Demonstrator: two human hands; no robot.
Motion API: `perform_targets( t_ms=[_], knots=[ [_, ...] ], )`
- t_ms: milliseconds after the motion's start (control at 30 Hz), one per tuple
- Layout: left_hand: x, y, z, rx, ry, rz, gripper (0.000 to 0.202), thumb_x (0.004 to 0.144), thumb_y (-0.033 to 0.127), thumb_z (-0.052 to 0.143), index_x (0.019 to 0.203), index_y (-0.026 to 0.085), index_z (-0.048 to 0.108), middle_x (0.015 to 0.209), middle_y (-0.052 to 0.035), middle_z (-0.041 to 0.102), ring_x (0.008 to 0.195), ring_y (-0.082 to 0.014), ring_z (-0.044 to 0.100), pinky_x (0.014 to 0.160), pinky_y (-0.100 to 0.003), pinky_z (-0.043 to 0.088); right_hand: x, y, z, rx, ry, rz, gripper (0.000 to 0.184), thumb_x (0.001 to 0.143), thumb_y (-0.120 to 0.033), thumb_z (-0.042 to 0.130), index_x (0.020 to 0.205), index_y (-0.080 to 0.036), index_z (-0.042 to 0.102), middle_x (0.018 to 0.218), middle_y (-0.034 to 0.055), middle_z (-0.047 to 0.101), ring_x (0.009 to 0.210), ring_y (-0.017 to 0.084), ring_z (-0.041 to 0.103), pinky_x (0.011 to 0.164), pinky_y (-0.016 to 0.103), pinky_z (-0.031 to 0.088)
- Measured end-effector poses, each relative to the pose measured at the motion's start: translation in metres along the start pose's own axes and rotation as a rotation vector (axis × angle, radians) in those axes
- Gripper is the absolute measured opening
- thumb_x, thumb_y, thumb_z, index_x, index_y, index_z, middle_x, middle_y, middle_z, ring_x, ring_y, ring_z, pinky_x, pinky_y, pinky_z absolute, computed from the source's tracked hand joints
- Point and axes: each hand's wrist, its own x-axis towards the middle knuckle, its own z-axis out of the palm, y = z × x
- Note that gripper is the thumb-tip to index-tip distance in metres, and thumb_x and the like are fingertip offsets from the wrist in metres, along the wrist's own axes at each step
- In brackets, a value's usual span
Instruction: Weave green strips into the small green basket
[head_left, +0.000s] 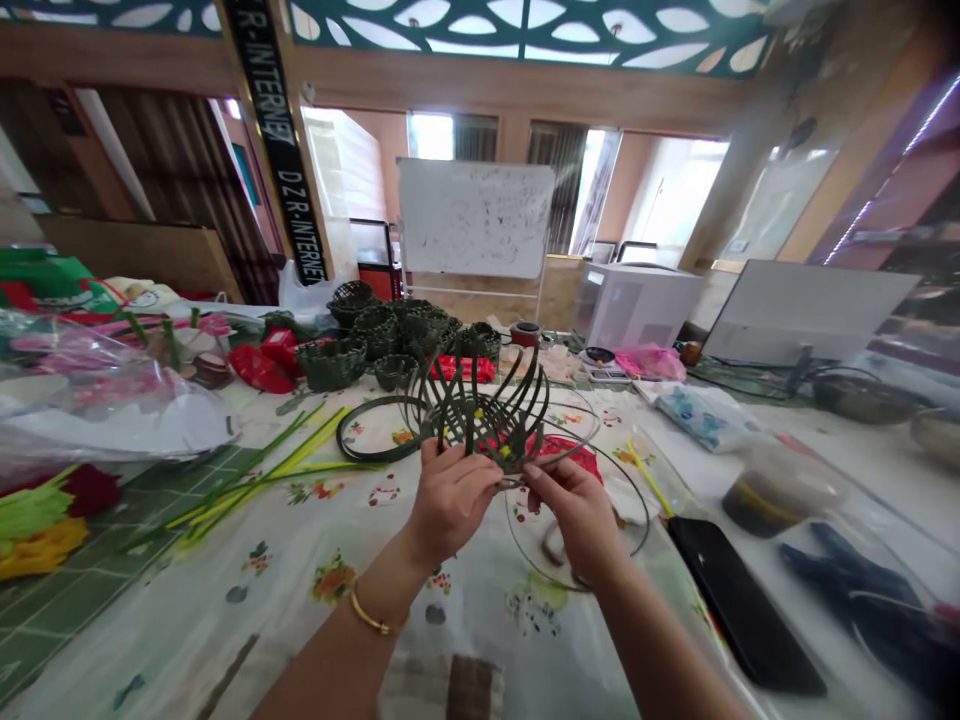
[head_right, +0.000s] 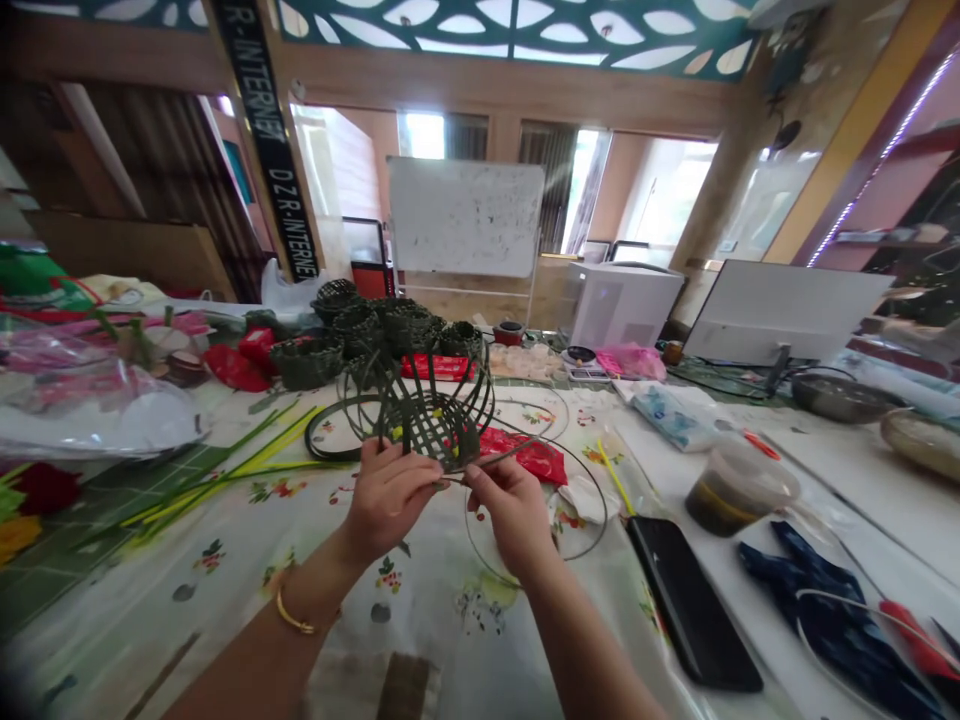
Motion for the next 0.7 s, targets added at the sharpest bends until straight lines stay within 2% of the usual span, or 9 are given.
perform_targets(
  t_ms=[133,233,333,400,500,600,700],
  knots=[
    [0.007,-0.001,-0.001,-0.176,-0.192,-0.253,0.021,0.083,0.027,0.064,0.065,0.018,0.058,0.065,0.0025,0.065,0.062,-0.0136,0.055,0.068,-0.033,0.033,-0.009,-0.011,-0.004,-0.404,0.106,-0.293,0.010,0.080,-0.030,0.063,0.080,-0.020,0.066,0.073,0.0031,0.067,0.066,0.017,0.060,0.064,0.030,0.048],
    [0.011,0.000,-0.006,-0.286,-0.342,-0.384,0.019,0.082,0.026,0.064,0.065,0.018,0.057,0.066,0.0033,0.064,0.065,-0.0132,0.057,0.067,-0.031,0.033,-0.013,-0.019,-0.008,-0.518,0.051,-0.451,0.006,0.082,-0.023,0.061,0.082,-0.021,0.067,0.076,0.0021,0.069,0.070,0.016,0.063,0.066,0.027,0.049],
    [0.012,-0.001,-0.009,-0.339,-0.450,-0.370,0.016,0.081,0.023,0.063,0.067,0.018,0.058,0.067,0.0039,0.063,0.066,-0.0130,0.056,0.068,-0.031,0.032,-0.009,-0.024,-0.014,-0.540,-0.084,-0.516,0.006,0.084,-0.020,0.061,0.085,-0.021,0.067,0.078,0.0024,0.069,0.073,0.015,0.065,0.067,0.025,0.051],
    [0.011,-0.002,-0.010,-0.345,-0.475,-0.338,0.016,0.080,0.023,0.063,0.067,0.017,0.057,0.065,0.0036,0.062,0.065,-0.0126,0.054,0.069,-0.031,0.030,-0.006,-0.026,-0.022,-0.593,-0.190,-0.500,0.008,0.082,-0.021,0.063,0.089,-0.020,0.067,0.084,0.0034,0.070,0.076,0.016,0.066,0.069,0.025,0.052],
    [0.009,-0.002,-0.009,-0.310,-0.484,-0.318,0.016,0.080,0.021,0.063,0.066,0.016,0.057,0.065,0.0029,0.061,0.064,-0.0122,0.052,0.070,-0.031,0.028,-0.004,-0.031,-0.035,-0.751,-0.345,-0.517,0.020,0.081,-0.015,0.063,0.099,-0.022,0.068,0.096,0.0047,0.069,0.085,0.017,0.066,0.076,0.028,0.054],
    [0.010,0.000,-0.009,-0.287,-0.525,-0.285,0.017,0.079,0.020,0.064,0.065,0.015,0.057,0.065,0.0026,0.062,0.063,-0.0118,0.051,0.069,-0.031,0.026,-0.006,-0.035,-0.045,-0.885,-0.389,-0.628,0.027,0.084,-0.006,0.053,0.100,-0.022,0.068,0.098,0.0044,0.071,0.090,0.017,0.066,0.082,0.030,0.053],
    [0.011,0.003,-0.011,-0.286,-0.558,-0.247,0.018,0.080,0.021,0.064,0.065,0.015,0.057,0.065,0.0027,0.062,0.064,-0.0118,0.052,0.068,-0.030,0.025,-0.010,-0.040,-0.052,-0.986,-0.387,-0.724,0.028,0.085,-0.004,0.050,0.100,-0.022,0.067,0.100,0.0046,0.070,0.089,0.017,0.066,0.080,0.031,0.054]
  ],
)
